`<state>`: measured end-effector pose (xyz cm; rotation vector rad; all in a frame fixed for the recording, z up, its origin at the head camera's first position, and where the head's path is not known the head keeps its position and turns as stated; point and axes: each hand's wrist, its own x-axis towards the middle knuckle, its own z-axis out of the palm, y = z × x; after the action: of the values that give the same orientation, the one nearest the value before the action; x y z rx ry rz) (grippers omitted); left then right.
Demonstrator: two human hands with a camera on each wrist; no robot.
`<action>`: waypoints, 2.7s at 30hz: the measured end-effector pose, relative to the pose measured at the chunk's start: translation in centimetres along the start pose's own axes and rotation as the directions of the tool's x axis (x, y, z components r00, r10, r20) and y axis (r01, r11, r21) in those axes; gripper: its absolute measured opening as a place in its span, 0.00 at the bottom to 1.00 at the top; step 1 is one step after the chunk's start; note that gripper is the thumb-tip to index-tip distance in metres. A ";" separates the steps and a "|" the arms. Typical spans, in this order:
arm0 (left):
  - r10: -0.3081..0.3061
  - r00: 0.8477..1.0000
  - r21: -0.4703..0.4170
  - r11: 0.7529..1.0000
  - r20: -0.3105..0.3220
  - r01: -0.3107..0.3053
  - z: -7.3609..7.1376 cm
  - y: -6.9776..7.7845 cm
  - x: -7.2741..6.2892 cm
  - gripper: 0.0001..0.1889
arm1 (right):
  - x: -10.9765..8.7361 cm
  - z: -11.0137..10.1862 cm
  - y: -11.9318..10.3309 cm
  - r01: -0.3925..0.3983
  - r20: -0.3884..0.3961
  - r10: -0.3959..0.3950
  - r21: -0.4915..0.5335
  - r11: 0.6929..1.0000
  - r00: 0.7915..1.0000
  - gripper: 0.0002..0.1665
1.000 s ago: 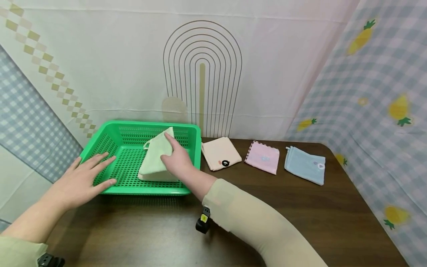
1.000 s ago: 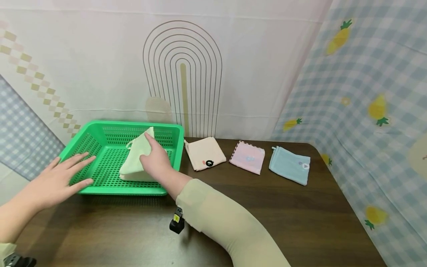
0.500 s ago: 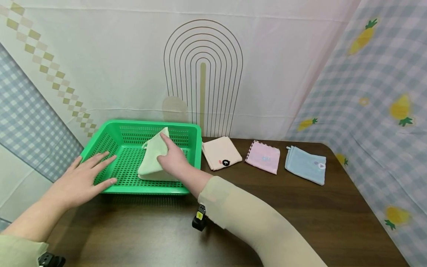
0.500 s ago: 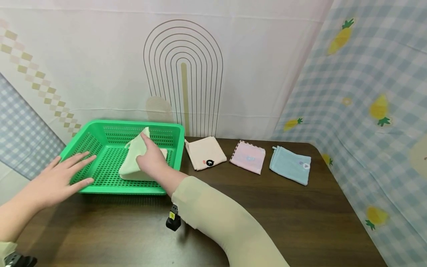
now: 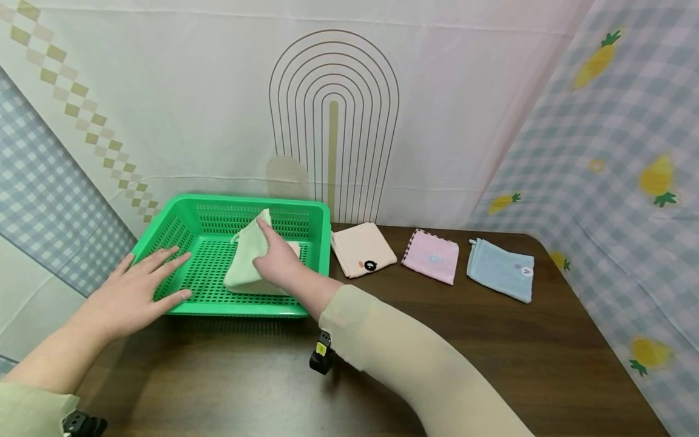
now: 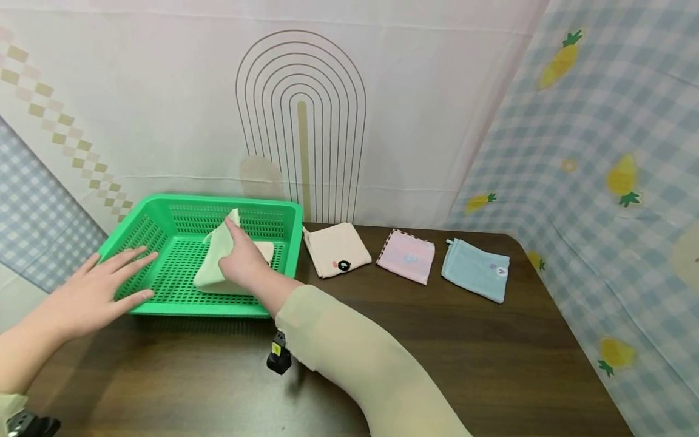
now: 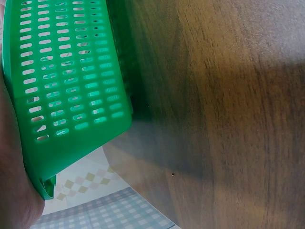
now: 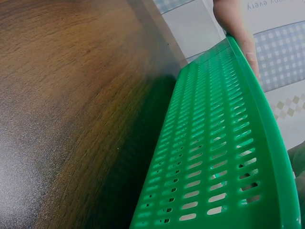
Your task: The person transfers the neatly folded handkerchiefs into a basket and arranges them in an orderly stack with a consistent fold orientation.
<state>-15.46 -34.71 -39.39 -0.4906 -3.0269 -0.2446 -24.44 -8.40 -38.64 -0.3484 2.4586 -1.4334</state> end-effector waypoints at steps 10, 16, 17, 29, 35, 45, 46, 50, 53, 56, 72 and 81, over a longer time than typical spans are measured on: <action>0.000 1.000 -0.005 1.000 -0.001 0.000 -0.1 0.0 0.1 0.41 | 0.2 0.1 0.3 -0.014 0.032 0.014 -0.024 1.000 0.999 0.55; 0.000 1.000 -0.007 1.000 0.001 0.000 -0.1 0.0 0.0 0.41 | 0.1 -0.1 0.4 -0.018 0.043 0.020 -0.038 0.999 0.999 0.55; 0.001 1.000 -0.007 1.000 0.001 0.000 -0.1 0.0 0.0 0.41 | 0.0 -0.1 0.4 -0.018 0.044 0.020 -0.042 0.999 0.999 0.55; 0.000 1.000 0.000 1.000 0.001 0.000 0.2 -0.3 0.1 0.41 | -0.3 -0.1 0.2 -0.098 0.016 0.102 -0.157 0.983 0.995 0.49; 0.000 1.000 0.000 1.000 0.000 0.000 0.1 -0.2 0.0 0.41 | -0.3 -0.1 0.2 -0.160 -0.006 0.162 -0.180 0.971 0.987 0.44; 0.001 1.000 -0.002 1.000 0.002 -0.001 0.1 -0.2 0.1 0.41 | -0.4 -0.2 0.2 -0.235 -0.011 0.236 -0.157 0.959 0.972 0.48; 0.002 1.000 -0.003 1.000 0.002 -0.002 0.1 -0.2 0.0 0.41 | -0.4 -0.2 0.3 -0.238 -0.009 0.240 -0.154 0.959 0.971 0.49; 0.002 1.000 -0.003 1.000 0.004 -0.002 0.2 -0.3 0.0 0.42 | -0.7 -0.4 0.2 -0.241 0.006 0.244 -0.146 0.960 0.970 0.50; 0.001 1.000 0.001 1.000 0.005 -0.001 0.3 -0.3 0.0 0.42 | -0.8 -0.5 0.2 -0.245 0.016 0.250 -0.141 0.959 0.968 0.51; -0.001 1.000 0.003 1.000 0.003 0.001 0.3 -0.3 0.0 0.42 | -0.7 -0.4 0.2 -0.257 0.006 0.261 -0.145 0.955 0.965 0.51; 0.001 1.000 0.004 1.000 -0.003 -0.001 0.2 -0.2 0.0 0.42 | -0.9 -0.8 0.2 -0.222 -0.025 0.220 -0.126 0.967 0.975 0.51; 0.005 1.000 0.016 1.000 -0.012 -0.005 0.4 -0.3 0.0 0.42 | -1.7 -0.8 0.0 -0.112 -0.015 0.111 -0.192 0.975 0.994 0.51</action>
<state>-15.59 -34.94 -39.85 -0.4934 -3.0133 -0.2226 -23.11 -7.13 -38.05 -0.2410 2.5825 -1.1571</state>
